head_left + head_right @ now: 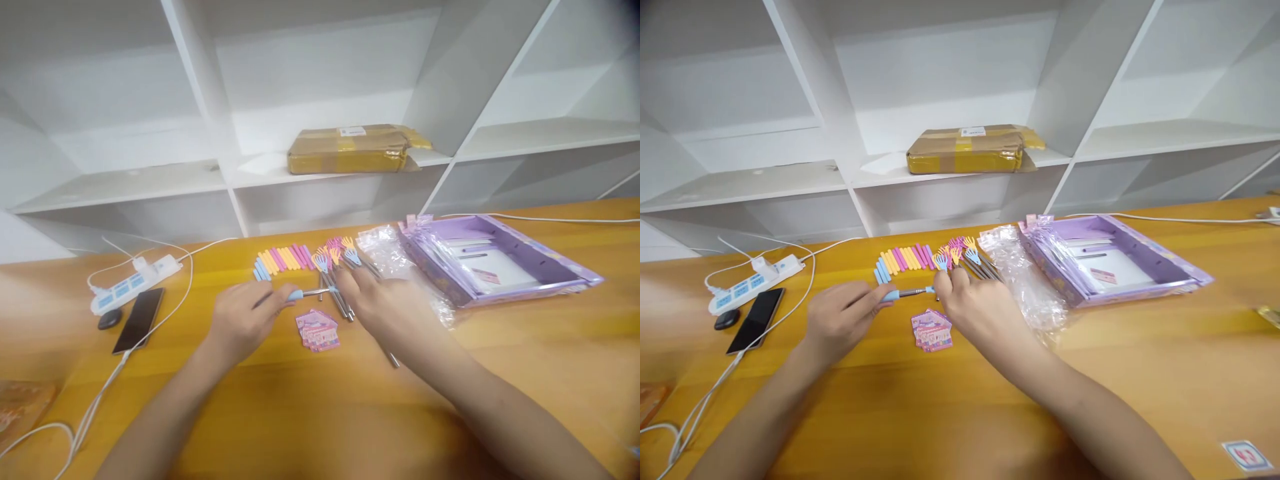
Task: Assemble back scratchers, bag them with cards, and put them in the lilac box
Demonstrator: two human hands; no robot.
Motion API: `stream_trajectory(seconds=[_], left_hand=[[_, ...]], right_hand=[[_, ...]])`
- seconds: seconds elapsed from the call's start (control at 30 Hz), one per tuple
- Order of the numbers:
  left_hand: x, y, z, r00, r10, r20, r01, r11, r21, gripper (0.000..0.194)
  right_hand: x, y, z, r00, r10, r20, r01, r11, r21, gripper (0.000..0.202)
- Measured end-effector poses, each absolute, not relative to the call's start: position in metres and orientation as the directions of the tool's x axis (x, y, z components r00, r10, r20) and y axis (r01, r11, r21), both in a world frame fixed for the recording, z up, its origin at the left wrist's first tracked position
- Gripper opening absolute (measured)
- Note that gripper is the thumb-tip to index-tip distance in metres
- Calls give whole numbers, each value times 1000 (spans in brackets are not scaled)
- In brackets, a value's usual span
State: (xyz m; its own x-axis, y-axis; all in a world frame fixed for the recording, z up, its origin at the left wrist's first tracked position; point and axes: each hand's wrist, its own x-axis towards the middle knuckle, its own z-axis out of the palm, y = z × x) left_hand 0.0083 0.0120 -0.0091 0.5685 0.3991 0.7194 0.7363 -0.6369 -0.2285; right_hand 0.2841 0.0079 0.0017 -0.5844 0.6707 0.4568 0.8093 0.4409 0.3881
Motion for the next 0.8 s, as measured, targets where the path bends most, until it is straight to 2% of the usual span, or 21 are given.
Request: stream_trajectory(seconds=[0.17, 0.27, 0.37, 0.5, 0.6, 0.7, 0.8], left_hand=[[6, 11, -8, 576, 431, 695, 723, -664, -188, 12], [-1, 19, -6, 630, 450, 633, 674, -722, -158, 13], [-6, 26, -3, 676, 484, 556, 648, -749, -136, 17], [-6, 29, -4, 710, 486, 511, 665, -701, -258, 17], [-3, 30, -10, 745, 448, 495, 641, -688, -341, 21], [0, 29, -16, 755, 429, 496, 620, -714, -325, 35], [3, 26, -18, 717, 450, 533, 656, -693, -298, 25]], right_hand=[[285, 6, 3, -615, 634, 469, 789, 492, 368, 28], [291, 10, 4, -680, 604, 415, 727, 629, 276, 22], [293, 16, 0, -725, 582, 368, 667, 725, 169, 30], [287, 24, -11, -744, 578, 335, 646, 750, 140, 28], [282, 29, -18, -733, 569, 374, 650, 748, 134, 22], [281, 31, -17, -712, 545, 444, 652, 747, 129, 19], [284, 29, -8, -712, 512, 481, 635, 761, 130, 20]])
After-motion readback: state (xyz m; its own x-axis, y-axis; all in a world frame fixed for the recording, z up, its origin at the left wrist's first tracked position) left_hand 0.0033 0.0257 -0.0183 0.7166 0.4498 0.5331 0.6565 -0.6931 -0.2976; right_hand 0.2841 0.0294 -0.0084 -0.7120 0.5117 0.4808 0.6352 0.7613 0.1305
